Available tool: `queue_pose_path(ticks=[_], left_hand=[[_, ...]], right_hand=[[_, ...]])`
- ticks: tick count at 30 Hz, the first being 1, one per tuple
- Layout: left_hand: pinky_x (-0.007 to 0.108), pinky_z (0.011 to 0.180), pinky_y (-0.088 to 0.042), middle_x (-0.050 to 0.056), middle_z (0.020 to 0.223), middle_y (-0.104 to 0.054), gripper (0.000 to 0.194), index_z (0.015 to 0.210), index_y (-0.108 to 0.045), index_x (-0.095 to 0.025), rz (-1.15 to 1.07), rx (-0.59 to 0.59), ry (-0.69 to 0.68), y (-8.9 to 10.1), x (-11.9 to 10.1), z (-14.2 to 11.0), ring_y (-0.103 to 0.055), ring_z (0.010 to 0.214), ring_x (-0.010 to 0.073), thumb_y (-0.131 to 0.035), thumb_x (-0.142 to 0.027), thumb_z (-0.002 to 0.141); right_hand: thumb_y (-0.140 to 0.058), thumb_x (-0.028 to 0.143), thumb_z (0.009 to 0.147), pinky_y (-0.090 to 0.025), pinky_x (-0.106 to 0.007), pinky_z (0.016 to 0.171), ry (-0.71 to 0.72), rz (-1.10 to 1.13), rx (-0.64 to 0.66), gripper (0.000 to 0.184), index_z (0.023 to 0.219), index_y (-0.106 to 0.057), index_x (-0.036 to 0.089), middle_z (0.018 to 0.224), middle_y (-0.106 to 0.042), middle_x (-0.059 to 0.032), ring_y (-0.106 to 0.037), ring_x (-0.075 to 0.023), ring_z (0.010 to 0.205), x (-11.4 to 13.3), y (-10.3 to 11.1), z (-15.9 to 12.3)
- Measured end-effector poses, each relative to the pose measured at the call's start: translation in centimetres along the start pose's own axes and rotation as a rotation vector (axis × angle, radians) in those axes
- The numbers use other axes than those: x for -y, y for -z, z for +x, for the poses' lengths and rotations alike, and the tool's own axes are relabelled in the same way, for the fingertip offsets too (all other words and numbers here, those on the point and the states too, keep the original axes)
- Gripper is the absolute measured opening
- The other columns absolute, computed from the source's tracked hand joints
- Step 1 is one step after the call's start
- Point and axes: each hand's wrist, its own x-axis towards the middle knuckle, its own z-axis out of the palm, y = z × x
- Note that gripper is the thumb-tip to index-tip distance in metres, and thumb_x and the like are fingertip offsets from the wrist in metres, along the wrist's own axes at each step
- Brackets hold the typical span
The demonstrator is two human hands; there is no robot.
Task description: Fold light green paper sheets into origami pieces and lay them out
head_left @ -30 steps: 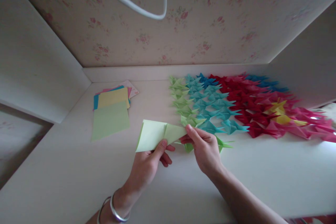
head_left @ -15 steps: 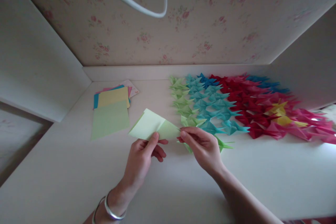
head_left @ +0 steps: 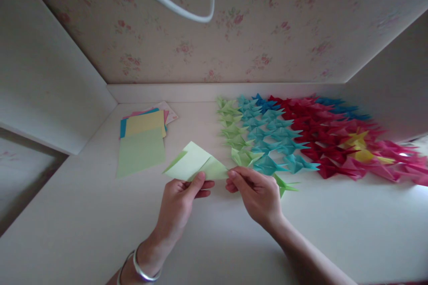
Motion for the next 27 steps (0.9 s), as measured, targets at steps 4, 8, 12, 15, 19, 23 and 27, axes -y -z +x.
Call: queue_pose_path(ticks=[4, 8, 12, 15, 19, 23, 27], left_hand=[[0.023, 0.059, -0.061, 0.011, 0.074, -0.081, 0.031, 0.081, -0.079, -0.009, -0.030, 0.030, 0.019, 0.2, 0.5, 0.2, -0.078, 0.071, 0.0222, -0.081, -0.040, 0.077], [0.021, 0.059, -0.061, 0.011, 0.077, -0.081, 0.030, 0.084, -0.079, -0.010, -0.030, 0.050, 0.021, 0.4, 0.8, 0.4, -0.077, 0.071, 0.0203, -0.080, -0.039, 0.079], [0.019, 0.058, -0.060, 0.010, 0.075, -0.081, 0.030, 0.082, -0.079, -0.010, -0.033, 0.041, 0.022, 0.6, 0.8, 0.4, -0.077, 0.068, 0.0185, -0.080, -0.040, 0.079], [0.020, 0.060, -0.060, 0.010, 0.073, -0.081, 0.031, 0.082, -0.079, -0.010, -0.003, 0.047, 0.012, 0.6, 0.7, 0.4, -0.076, 0.066, 0.0184, -0.080, -0.041, 0.079], [0.024, 0.060, -0.061, 0.010, 0.071, -0.080, 0.033, 0.081, -0.080, -0.010, 0.033, 0.054, 0.008, 0.5, 0.7, 0.2, -0.076, 0.066, 0.0208, -0.079, -0.043, 0.080], [0.025, 0.059, -0.061, 0.011, 0.071, -0.080, 0.034, 0.080, -0.079, -0.009, 0.034, 0.045, 0.011, 0.3, 0.6, 0.2, -0.076, 0.066, 0.0217, -0.079, -0.043, 0.079], [0.022, 0.058, -0.060, 0.009, 0.072, -0.081, 0.032, 0.083, -0.079, -0.010, 0.012, 0.044, 0.007, 0.3, 0.7, 0.1, -0.076, 0.067, 0.0200, -0.079, -0.042, 0.080]], right_hand=[[-0.066, 0.031, 0.090, -0.058, -0.025, 0.050, 0.000, 0.029, -0.045, 0.014, 0.082, -0.075, 0.025, 0.059, -0.074, 0.0006, -0.071, -0.0174, 0.050, -0.2, -0.2, -0.3], [-0.067, 0.031, 0.090, -0.059, -0.024, 0.051, -0.029, 0.069, -0.046, 0.012, 0.084, -0.074, 0.025, 0.059, -0.074, 0.0004, -0.072, -0.0175, 0.052, -0.6, -0.5, -0.6], [-0.073, 0.034, 0.087, -0.063, -0.028, 0.062, -0.120, 0.246, 0.050, 0.020, 0.103, -0.072, 0.023, 0.078, -0.080, -0.0040, -0.077, -0.0211, 0.068, -1.1, -0.7, -0.6], [-0.079, 0.036, 0.080, -0.064, -0.032, 0.069, -0.186, 0.336, 0.124, 0.034, 0.109, -0.071, 0.021, 0.094, -0.081, -0.0077, -0.078, -0.0242, 0.080, -1.2, -0.8, -0.6], [-0.079, 0.039, 0.080, -0.065, -0.032, 0.063, -0.234, 0.346, 0.112, 0.027, 0.098, -0.074, 0.020, 0.078, -0.080, -0.0056, -0.077, -0.0236, 0.067, -0.8, -0.8, -0.5], [-0.079, 0.040, 0.078, -0.066, -0.033, 0.058, -0.257, 0.334, 0.074, 0.024, 0.092, -0.077, 0.021, 0.069, -0.079, -0.0043, -0.077, -0.0244, 0.061, -0.4, -0.9, -0.5], [-0.080, 0.041, 0.077, -0.065, -0.034, 0.058, -0.302, 0.340, 0.050, 0.027, 0.094, -0.077, 0.021, 0.068, -0.079, -0.0043, -0.077, -0.0248, 0.060, -0.5, -1.1, -0.5]])
